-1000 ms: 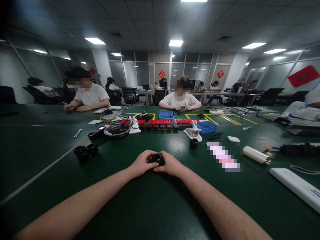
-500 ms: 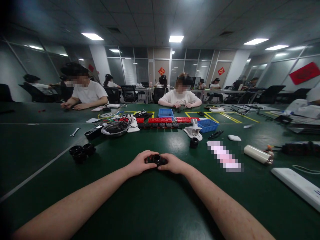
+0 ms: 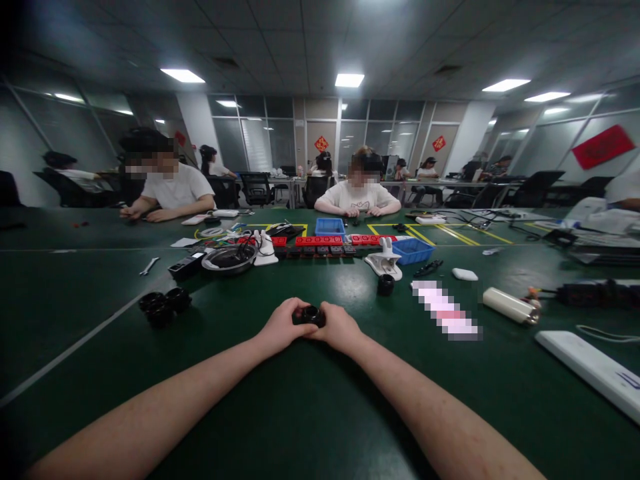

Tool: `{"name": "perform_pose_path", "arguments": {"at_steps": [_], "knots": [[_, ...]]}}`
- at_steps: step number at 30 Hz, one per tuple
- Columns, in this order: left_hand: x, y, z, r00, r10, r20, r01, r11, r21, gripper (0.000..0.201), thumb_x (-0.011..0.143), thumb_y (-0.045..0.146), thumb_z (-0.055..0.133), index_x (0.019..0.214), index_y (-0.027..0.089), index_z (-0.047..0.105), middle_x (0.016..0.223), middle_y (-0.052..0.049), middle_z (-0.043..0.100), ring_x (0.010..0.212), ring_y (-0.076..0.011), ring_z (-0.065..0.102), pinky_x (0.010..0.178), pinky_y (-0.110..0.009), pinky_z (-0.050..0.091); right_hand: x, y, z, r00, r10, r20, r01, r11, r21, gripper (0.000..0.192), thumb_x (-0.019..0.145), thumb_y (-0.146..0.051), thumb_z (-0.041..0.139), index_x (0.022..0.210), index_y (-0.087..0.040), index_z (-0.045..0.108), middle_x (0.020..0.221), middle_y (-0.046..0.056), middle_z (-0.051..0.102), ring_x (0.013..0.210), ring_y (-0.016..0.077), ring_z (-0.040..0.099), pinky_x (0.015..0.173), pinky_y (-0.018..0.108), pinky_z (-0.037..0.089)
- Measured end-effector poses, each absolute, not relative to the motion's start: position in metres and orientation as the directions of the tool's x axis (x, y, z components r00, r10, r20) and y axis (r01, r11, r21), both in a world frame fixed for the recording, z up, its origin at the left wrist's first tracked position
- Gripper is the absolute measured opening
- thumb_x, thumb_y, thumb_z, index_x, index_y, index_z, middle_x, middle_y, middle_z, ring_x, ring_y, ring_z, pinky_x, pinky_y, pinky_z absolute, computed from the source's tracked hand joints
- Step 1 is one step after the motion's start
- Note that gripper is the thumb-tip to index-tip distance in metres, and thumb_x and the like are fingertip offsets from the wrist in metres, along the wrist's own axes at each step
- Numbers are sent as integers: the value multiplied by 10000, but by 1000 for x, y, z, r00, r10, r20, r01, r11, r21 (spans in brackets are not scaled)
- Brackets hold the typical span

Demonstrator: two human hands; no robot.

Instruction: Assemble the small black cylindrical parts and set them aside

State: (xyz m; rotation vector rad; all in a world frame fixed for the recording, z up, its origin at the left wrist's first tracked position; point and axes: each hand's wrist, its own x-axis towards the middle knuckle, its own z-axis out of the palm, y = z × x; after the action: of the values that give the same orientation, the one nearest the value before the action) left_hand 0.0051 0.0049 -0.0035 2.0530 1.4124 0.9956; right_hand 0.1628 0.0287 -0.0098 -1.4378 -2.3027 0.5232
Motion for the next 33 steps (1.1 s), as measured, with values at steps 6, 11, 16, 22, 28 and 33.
{"name": "perform_pose_path", "arguments": {"at_steps": [6, 11, 16, 22, 28, 33], "knots": [[3, 3, -1, 248, 915, 318, 591, -403, 699, 322, 594, 291, 660, 869, 180, 535, 841, -11, 508, 759, -163, 499, 657, -263, 409, 160, 23, -8, -406, 905, 128, 773, 415, -480, 536, 509, -513, 653, 875, -153, 500, 806, 59, 559, 704, 192, 522, 537, 244, 337], [-3, 4, 6, 397, 870, 291, 539, -478, 694, 347, 643, 277, 625, 974, 215, 542, 866, -13, 521, 783, -167, 501, 665, -262, 408, 174, 28, 1, -631, 766, 122, 543, 548, -636, 514, 579, -362, 661, 1036, -187, 504, 944, 43, 558, 836, 198, 512, 696, 289, 378], [-4, 6, 7, 436, 858, 272, 505, -483, 715, 392, 660, 282, 614, 1037, 222, 524, 893, -23, 517, 796, -166, 502, 648, -247, 410, 180, 32, 8, -707, 706, 35, 439, 477, -762, 378, 651, -248, 609, 1010, -161, 530, 871, 18, 584, 757, 159, 524, 671, 267, 390], [-5, 7, 6, 442, 860, 256, 522, -479, 706, 398, 661, 282, 612, 1046, 235, 522, 901, -21, 524, 805, -170, 502, 654, -252, 408, 181, 35, 4, -683, 731, -2, 475, 442, -761, 318, 644, -250, 609, 937, -144, 549, 777, 2, 569, 677, 138, 502, 592, 243, 378], [-2, 7, 5, 408, 871, 274, 524, -469, 711, 373, 636, 308, 633, 983, 205, 543, 869, -20, 526, 774, -165, 501, 641, -252, 404, 181, 38, -3, -631, 775, 17, 530, 447, -720, 270, 603, -289, 639, 809, -147, 537, 688, -22, 530, 615, 116, 472, 530, 212, 346], [6, 3, -1, 288, 911, 296, 570, -411, 711, 351, 572, 293, 677, 877, 180, 546, 833, -10, 513, 738, -160, 499, 633, -256, 405, 176, 38, -7, -546, 834, 80, 645, 480, -595, 343, 533, -375, 672, 733, -161, 493, 650, -26, 505, 590, 116, 456, 475, 194, 298]]}}
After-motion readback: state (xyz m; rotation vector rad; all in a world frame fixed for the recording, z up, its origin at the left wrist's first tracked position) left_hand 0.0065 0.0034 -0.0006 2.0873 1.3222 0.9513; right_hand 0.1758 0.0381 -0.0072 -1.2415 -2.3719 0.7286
